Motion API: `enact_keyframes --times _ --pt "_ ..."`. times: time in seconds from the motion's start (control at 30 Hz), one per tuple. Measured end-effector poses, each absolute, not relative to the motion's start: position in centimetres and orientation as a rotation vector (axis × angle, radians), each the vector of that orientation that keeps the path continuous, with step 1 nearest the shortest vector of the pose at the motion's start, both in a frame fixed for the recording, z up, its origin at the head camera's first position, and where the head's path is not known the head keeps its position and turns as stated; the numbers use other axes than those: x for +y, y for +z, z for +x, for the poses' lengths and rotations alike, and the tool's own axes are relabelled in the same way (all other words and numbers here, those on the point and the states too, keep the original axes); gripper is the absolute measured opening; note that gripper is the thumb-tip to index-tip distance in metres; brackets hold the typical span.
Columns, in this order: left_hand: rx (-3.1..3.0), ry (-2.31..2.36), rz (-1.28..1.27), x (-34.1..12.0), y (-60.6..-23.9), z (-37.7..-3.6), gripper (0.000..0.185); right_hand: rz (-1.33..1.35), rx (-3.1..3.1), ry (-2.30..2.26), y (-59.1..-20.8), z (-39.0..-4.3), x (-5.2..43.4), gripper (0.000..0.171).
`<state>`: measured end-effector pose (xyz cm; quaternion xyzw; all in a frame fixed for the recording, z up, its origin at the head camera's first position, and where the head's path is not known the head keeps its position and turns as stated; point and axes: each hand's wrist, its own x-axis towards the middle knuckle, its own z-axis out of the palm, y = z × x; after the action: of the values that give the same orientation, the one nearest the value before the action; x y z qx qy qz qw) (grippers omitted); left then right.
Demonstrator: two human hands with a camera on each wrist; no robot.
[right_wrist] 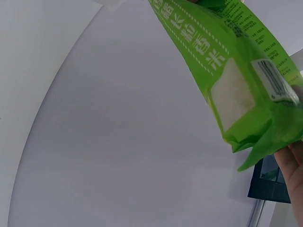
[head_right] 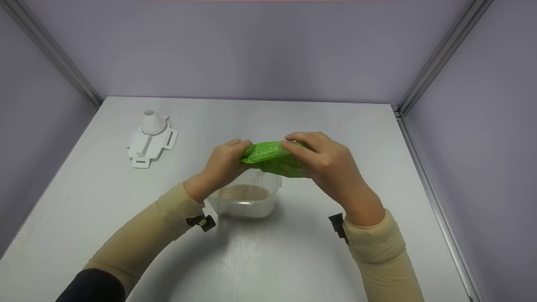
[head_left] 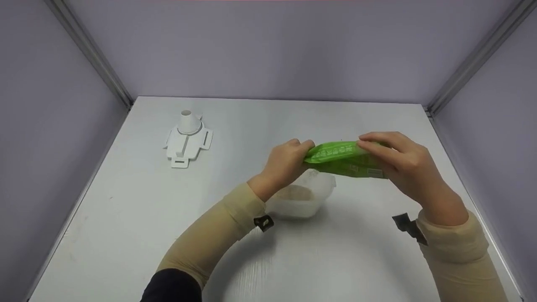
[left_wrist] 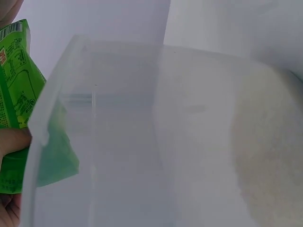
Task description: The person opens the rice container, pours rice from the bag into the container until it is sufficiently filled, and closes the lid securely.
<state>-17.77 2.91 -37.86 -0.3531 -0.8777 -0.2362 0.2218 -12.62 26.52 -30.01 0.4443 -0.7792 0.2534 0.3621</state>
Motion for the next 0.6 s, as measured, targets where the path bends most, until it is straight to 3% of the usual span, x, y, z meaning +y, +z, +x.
enact_keyframes --times 0.2,0.6 --pt "-2.394 -0.649 -0.986 2.1 -38.1 -17.6 0.014 1.162 -2.025 0.668 -30.4 -12.6 26.1 0.017" --pt "-2.436 -0.610 -0.946 -1.5 -38.0 -16.9 0.018 1.240 -2.067 0.679 -31.1 -13.0 23.8 0.050"
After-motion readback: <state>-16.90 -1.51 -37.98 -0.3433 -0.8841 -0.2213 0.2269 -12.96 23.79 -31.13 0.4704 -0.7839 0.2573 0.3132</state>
